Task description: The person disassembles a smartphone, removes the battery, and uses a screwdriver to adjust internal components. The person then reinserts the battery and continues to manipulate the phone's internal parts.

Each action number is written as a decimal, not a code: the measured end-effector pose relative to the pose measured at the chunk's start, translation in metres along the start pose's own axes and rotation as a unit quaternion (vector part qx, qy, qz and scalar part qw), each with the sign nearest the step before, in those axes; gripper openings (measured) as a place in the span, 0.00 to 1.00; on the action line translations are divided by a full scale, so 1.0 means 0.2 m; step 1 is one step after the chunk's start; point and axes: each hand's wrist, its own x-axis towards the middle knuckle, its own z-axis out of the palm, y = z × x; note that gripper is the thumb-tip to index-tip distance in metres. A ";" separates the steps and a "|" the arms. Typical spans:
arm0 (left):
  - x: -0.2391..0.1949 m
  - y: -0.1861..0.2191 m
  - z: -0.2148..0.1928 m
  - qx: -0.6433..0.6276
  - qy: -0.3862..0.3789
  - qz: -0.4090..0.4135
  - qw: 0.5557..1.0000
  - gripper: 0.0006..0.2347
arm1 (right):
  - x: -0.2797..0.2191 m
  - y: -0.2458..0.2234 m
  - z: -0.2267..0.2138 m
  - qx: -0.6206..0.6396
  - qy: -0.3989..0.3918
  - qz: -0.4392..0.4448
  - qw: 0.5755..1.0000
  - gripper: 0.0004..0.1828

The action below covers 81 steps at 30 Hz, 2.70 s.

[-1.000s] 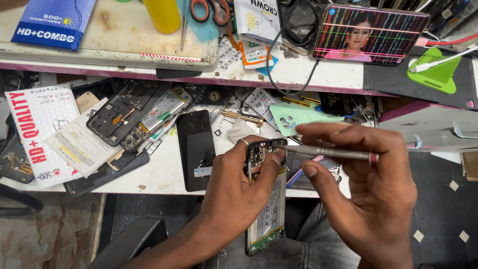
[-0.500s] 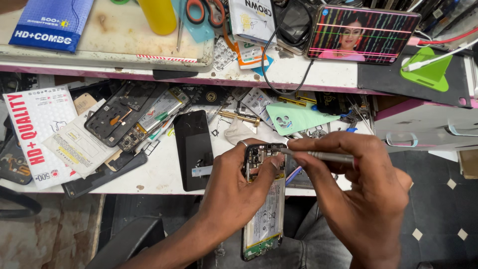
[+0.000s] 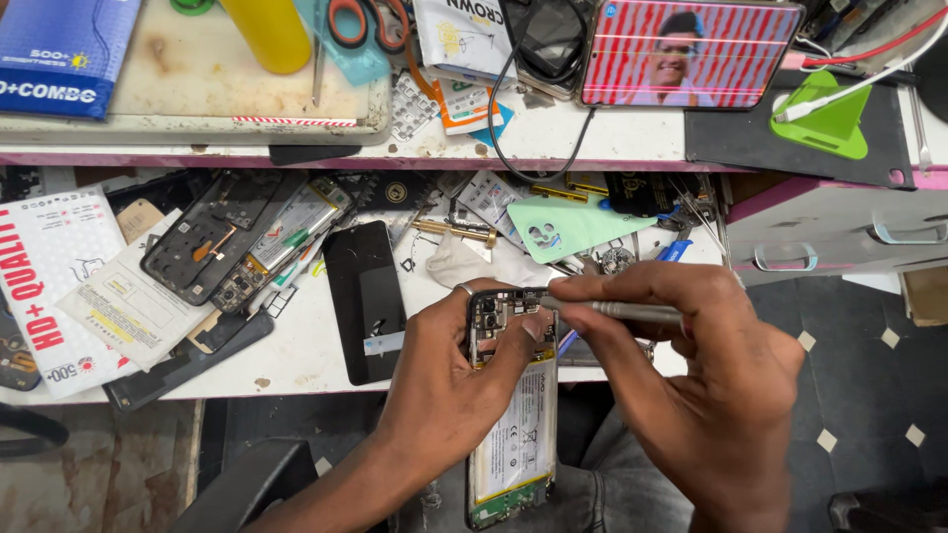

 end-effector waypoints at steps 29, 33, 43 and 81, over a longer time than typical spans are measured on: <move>0.14 0.00 0.25 -0.031 -0.124 0.052 0.990 0.08 | -0.12 0.21 -0.22 -0.144 0.066 0.062 0.985 0.18; 0.15 0.04 0.31 0.020 -0.133 0.043 0.990 0.08 | -0.16 0.15 -0.28 -0.068 0.119 0.073 0.988 0.15; 0.14 0.05 0.40 -0.018 -0.212 0.108 0.971 0.07 | -0.34 0.08 -0.50 -0.164 0.247 0.275 0.914 0.17; 0.22 -0.06 0.03 -0.050 0.113 0.063 0.990 0.08 | -0.08 0.19 -0.27 -0.120 0.183 0.043 0.975 0.43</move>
